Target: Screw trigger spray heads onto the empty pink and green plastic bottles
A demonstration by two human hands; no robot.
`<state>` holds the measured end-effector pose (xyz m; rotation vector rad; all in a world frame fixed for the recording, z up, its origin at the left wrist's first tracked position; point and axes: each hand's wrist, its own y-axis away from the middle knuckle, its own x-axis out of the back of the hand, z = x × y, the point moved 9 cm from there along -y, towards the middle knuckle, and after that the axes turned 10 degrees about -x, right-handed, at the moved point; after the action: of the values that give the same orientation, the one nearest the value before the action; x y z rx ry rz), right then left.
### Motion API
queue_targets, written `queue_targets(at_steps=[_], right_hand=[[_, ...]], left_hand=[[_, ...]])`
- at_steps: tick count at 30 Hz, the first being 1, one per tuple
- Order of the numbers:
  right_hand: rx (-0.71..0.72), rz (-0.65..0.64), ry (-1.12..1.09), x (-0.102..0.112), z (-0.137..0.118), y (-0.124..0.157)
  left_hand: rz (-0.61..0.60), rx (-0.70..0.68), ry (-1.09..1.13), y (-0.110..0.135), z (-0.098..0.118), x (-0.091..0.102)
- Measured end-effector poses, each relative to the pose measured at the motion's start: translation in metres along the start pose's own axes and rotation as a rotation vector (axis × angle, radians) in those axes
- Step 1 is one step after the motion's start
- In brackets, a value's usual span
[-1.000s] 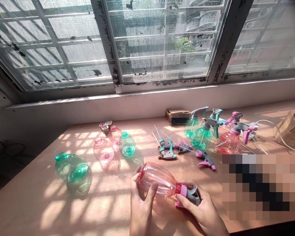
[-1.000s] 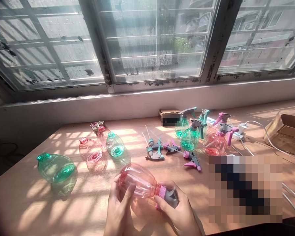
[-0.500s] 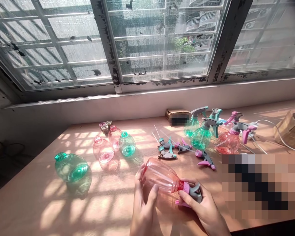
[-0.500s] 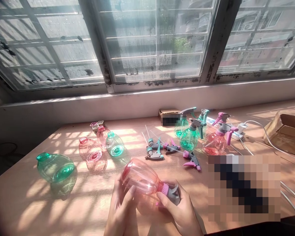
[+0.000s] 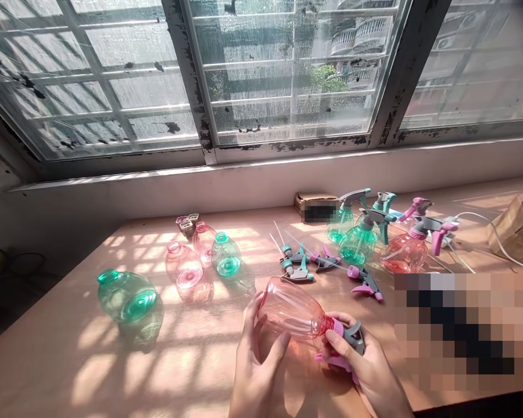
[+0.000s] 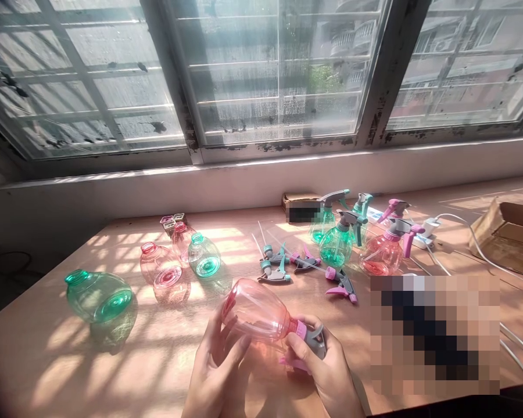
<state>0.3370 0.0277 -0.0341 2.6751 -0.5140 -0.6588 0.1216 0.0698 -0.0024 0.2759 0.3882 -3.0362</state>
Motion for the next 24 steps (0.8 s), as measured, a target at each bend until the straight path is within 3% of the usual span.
queue_targets(at_steps=[3,11,19,24], right_hand=[[-0.015,-0.009,0.027,-0.002,0.002,0.001],[0.043,-0.042,0.097,-0.013,-0.001,0.005],[-0.013,0.045,0.011,0.003,0.003,-0.002],[0.031,0.028,0.070,-0.002,0.000,0.001]], left_hand=[[-0.034,0.032,0.078,0.001,-0.001,-0.002],[0.072,0.064,-0.024,-0.004,-0.012,0.009],[-0.101,0.064,0.087,-0.001,-0.018,-0.001],[-0.069,0.045,0.036,-0.001,-0.018,0.002]])
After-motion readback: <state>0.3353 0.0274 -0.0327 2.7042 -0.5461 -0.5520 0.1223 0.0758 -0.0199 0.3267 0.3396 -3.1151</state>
